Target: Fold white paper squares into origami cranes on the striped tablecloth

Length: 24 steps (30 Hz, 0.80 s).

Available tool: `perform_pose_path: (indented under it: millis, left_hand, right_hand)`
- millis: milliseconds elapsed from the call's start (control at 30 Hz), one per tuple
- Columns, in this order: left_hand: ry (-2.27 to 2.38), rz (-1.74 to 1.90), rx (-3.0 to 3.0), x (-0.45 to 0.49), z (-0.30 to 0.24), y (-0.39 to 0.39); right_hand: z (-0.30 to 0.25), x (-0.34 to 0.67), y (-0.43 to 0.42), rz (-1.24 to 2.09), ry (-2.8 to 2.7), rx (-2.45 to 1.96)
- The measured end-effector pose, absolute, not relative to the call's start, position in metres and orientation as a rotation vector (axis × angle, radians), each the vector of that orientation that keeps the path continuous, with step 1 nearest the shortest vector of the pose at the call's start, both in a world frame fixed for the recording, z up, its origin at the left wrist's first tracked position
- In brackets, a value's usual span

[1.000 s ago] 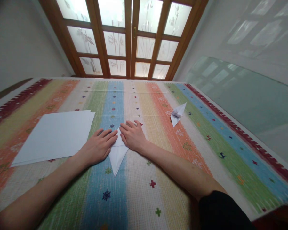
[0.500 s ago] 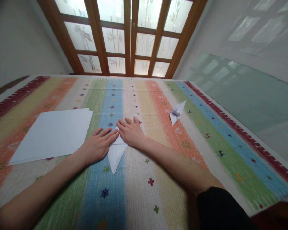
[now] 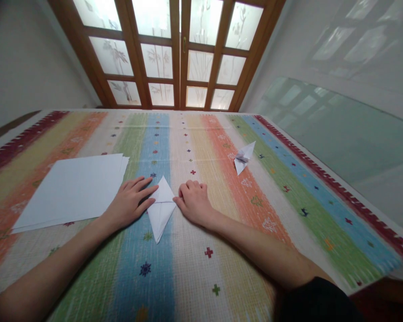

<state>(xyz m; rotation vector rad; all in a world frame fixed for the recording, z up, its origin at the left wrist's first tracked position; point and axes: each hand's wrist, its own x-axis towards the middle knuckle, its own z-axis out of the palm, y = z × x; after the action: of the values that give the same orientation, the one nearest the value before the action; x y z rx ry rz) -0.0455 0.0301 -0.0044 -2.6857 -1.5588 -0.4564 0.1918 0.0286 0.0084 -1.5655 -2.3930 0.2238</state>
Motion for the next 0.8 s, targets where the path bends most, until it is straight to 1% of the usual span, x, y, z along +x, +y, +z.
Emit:
perform_pose_path:
  millis: [167,367,467,600,733,800]
  left_hand:
    - [-1.684,-0.552,-2.634,-0.046,0.008,0.024]
    - [-1.871,-0.602,-2.731,-0.039,0.01,0.023]
    - [-1.948,-0.689,-2.806,-0.036,0.012,0.026]
    - [-2.068,-0.956,-2.854,-0.035,0.019,0.026]
    - [-2.271,-1.386,-2.805,-0.035,0.027,0.024]
    - [-2.29,-1.624,-2.779,-0.033,0.031,0.022]
  right_hand:
    - [0.008,0.188,0.027,0.291,-2.356,-1.544]
    - [0.009,0.185,0.025,0.402,-2.329,-1.502]
    - [0.008,0.184,0.023,0.448,-2.295,-1.488]
    - [0.009,0.185,0.026,0.644,-2.169,-1.452]
    - [0.009,0.185,0.033,1.055,-1.902,-1.29]
    - [0.01,0.185,0.038,1.259,-1.771,-1.214]
